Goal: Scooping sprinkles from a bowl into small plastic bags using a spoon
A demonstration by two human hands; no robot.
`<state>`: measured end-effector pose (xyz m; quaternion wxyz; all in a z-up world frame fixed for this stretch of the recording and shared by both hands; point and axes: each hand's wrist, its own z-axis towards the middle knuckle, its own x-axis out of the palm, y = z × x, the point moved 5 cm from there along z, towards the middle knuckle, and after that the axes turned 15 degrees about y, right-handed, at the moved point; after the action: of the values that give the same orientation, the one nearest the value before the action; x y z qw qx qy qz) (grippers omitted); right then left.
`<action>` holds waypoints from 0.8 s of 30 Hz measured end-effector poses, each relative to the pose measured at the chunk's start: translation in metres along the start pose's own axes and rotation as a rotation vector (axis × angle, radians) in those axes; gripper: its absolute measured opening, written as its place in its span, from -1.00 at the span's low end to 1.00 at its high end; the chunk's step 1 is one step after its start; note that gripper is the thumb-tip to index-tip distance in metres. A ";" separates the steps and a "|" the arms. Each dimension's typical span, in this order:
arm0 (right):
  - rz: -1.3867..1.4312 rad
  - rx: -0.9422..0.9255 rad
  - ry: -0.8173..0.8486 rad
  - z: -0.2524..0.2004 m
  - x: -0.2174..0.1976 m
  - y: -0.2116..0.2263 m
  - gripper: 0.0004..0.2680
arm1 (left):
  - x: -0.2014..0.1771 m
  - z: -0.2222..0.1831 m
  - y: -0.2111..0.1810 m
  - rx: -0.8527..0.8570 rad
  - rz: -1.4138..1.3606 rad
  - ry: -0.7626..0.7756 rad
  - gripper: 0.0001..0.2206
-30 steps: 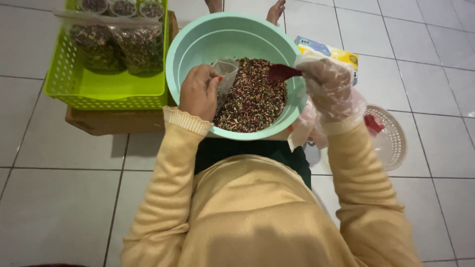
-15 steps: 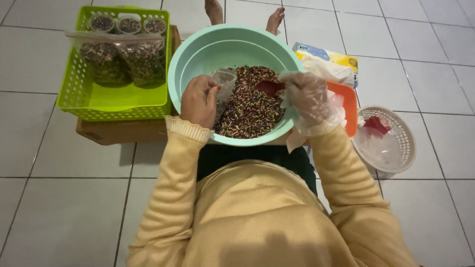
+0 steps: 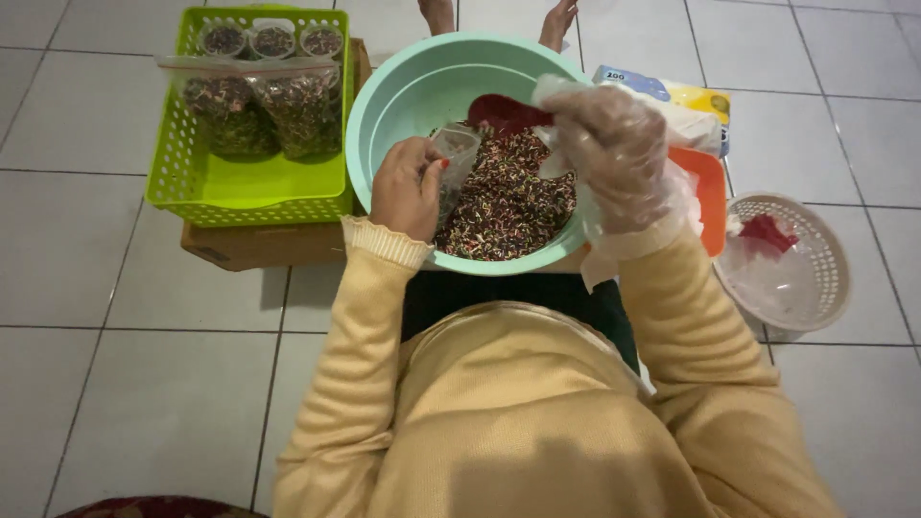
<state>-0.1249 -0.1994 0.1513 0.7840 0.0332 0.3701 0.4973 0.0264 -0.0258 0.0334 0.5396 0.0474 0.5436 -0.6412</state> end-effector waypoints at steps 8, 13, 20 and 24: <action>0.043 0.244 -0.087 -0.030 0.015 -0.036 -0.76 | 0.000 -0.002 0.002 -0.013 -0.012 -0.026 -0.92; 0.165 0.675 -0.040 -0.055 0.024 -0.061 -0.82 | -0.001 -0.003 0.001 -0.017 -0.017 -0.011 -0.94; 0.339 0.861 -0.241 -0.063 0.010 -0.065 -0.82 | -0.004 -0.003 -0.001 -0.029 0.011 -0.015 -0.95; 0.400 0.681 -0.325 -0.063 0.000 -0.064 -0.84 | -0.004 -0.002 0.001 -0.030 0.035 -0.002 -0.96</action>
<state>-0.1152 -0.2515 0.0783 0.6645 0.4391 0.3713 0.4773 0.0278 -0.0220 0.0344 0.5518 0.0482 0.5516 -0.6237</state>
